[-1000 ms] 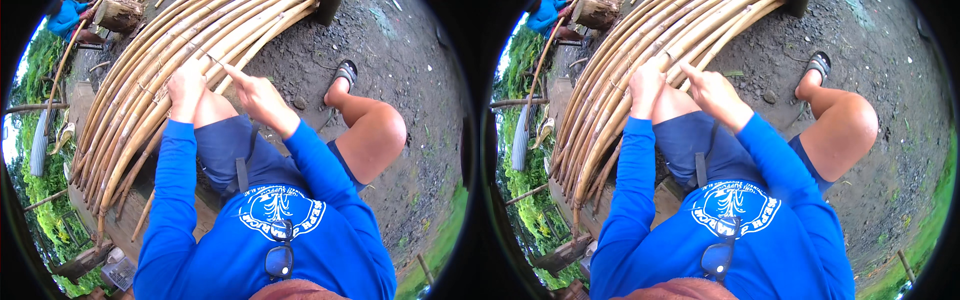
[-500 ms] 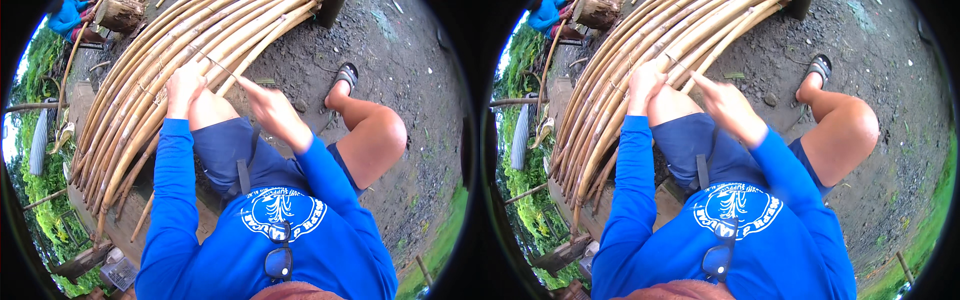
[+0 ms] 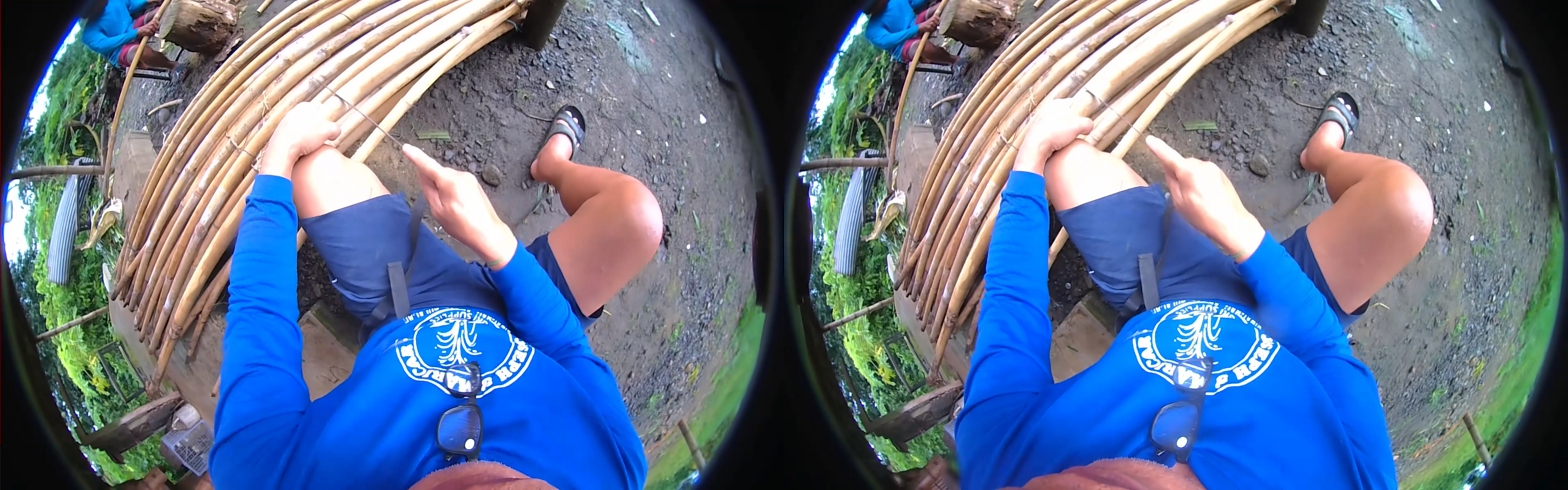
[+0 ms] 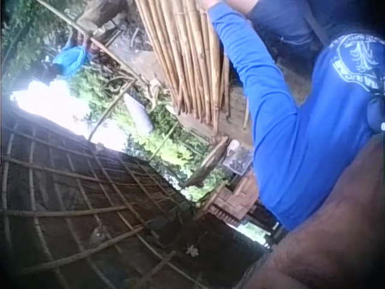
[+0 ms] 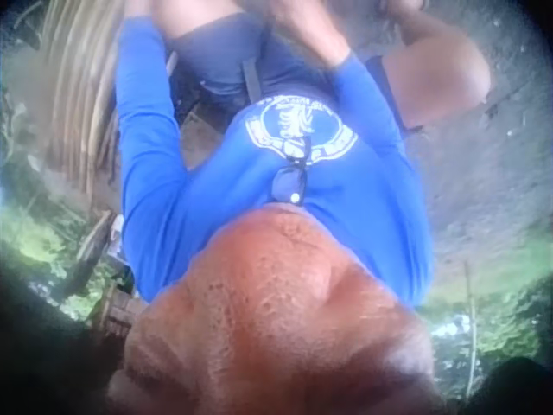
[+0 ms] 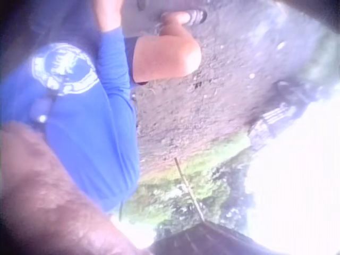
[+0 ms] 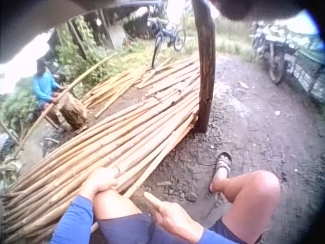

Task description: The person prepares for work by zipping a pouch and then uses a small blade to strip bark or fibers from bamboo poles by hand while seated.

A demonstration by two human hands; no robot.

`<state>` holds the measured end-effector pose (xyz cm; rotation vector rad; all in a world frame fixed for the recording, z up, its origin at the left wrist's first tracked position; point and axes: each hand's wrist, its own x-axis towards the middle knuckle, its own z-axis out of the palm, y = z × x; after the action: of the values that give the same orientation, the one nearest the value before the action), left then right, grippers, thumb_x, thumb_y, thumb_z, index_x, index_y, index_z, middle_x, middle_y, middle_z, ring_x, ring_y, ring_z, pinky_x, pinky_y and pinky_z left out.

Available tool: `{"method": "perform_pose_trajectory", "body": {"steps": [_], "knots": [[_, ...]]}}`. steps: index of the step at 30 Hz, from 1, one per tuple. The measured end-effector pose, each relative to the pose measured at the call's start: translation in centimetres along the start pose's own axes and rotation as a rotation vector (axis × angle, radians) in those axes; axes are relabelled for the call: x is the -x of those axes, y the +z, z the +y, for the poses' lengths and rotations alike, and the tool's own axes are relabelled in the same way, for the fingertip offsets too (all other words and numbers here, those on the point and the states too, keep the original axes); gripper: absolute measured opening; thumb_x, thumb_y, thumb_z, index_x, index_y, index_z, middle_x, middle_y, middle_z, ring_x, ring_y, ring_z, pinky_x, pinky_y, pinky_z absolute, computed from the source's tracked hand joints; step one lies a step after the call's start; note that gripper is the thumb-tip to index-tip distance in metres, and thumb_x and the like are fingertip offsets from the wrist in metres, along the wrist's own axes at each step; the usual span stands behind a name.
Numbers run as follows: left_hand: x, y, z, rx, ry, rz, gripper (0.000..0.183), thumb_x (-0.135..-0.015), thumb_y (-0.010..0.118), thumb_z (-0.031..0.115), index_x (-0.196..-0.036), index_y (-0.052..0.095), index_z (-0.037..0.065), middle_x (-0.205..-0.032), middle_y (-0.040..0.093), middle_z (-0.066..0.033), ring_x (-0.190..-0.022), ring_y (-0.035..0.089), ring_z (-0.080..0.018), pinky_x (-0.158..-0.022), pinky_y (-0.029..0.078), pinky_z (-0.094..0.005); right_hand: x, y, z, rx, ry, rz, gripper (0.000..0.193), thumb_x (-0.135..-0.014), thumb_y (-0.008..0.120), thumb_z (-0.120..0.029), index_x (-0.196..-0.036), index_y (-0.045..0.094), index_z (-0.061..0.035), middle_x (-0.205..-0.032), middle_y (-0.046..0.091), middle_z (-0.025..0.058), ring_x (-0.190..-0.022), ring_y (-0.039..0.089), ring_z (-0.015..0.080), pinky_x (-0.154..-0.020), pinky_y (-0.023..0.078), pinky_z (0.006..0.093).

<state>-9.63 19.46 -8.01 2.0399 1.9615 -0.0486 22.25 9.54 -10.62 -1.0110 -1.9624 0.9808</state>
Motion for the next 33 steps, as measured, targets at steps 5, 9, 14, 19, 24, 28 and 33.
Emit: {"method": "perform_pose_trajectory", "body": {"steps": [5,9,14,19,24,28,33], "knots": [[-1.6,0.4,-0.1,0.354,-0.064,-0.165,0.026,-0.073,0.072,0.022,-0.077,0.074,-0.004,-0.072,0.07,-0.0203,-0.067,0.067,-0.0285,-0.066,0.052,-0.0421,-7.7,1.9,1.5,0.063,-0.018,-0.029,0.048,-0.104,0.057,-0.009,-0.151,0.058,-0.0077,-0.087,0.07,0.0313,-0.083,0.072,0.0494,-0.074,0.058,0.054],[-1.3,-0.7,-0.6,0.668,-0.261,-0.356,0.018,-0.076,0.073,0.016,-0.066,0.068,0.002,-0.065,0.064,-0.0048,-0.06,0.058,-0.0113,-0.055,0.046,-0.0335,-4.7,1.0,1.7,0.032,-0.002,-0.074,0.048,-0.104,0.057,-0.009,-0.152,0.058,-0.009,-0.098,0.071,0.0333,-0.091,0.074,0.0484,-0.08,0.059,0.0529],[-1.2,-0.9,-1.5,0.822,-0.225,-0.421,0.012,-0.08,0.073,0.011,-0.07,0.069,0.005,-0.065,0.06,-0.0026,-0.057,0.054,-0.0125,-0.052,0.045,-0.0318,-3.2,1.1,1.1,0.06,0.052,-0.089,0.048,-0.104,0.055,-0.007,-0.152,0.059,-0.0093,-0.104,0.072,0.0329,-0.09,0.075,0.0468,-0.079,0.06,0.0504],[-2.5,-0.3,-1.5,0.868,-0.216,-0.518,0.012,-0.083,0.074,0.012,-0.074,0.07,0.004,-0.067,0.06,-0.0027,-0.059,0.054,-0.0127,-0.055,0.046,-0.0312,-8.4,3.0,2.2,0.054,-0.075,-0.014,0.049,-0.104,0.055,-0.006,-0.152,0.057,-0.0072,-0.094,0.07,0.0324,-0.083,0.073,0.0471,-0.074,0.059,0.0509],[-2.2,-0.4,-3.4,0.89,-0.191,-0.62,0.017,-0.086,0.072,0.017,-0.075,0.069,0.006,-0.067,0.059,-0.0029,-0.06,0.055,-0.0135,-0.057,0.047,-0.0312,-2.2,0.4,0.5,-0.004,0.065,-0.058,0.047,-0.104,0.058,-0.008,-0.151,0.058,-0.0083,-0.091,0.068,0.0327,-0.083,0.071,0.0487,-0.073,0.058,0.0516],[-4.3,0.8,-2.3,0.956,-0.209,-0.623,0.014,-0.087,0.071,0.018,-0.079,0.068,0.007,-0.071,0.06,-0.0026,-0.061,0.055,-0.0137,-0.058,0.047,-0.0313,-8.6,3.6,3.1,0.06,-0.04,0.032,0.054,-0.102,0.055,-0.008,-0.156,0.054,-0.0116,-0.088,0.071,0.0311,-0.078,0.072,0.0476,-0.073,0.058,0.0548],[-3.8,0.3,-3.6,1.004,-0.204,-0.625,0.014,-0.088,0.071,0.016,-0.077,0.063,0.011,-0.07,0.057,-0.0007,-0.061,0.053,-0.0126,-0.058,0.046,-0.0305,-5.1,1.7,0.6,0.034,0.047,-0.042,0.052,-0.102,0.054,-0.008,-0.154,0.057,-0.0113,-0.092,0.072,0.0306,-0.084,0.073,0.0478,-0.075,0.058,0.0559]]}}
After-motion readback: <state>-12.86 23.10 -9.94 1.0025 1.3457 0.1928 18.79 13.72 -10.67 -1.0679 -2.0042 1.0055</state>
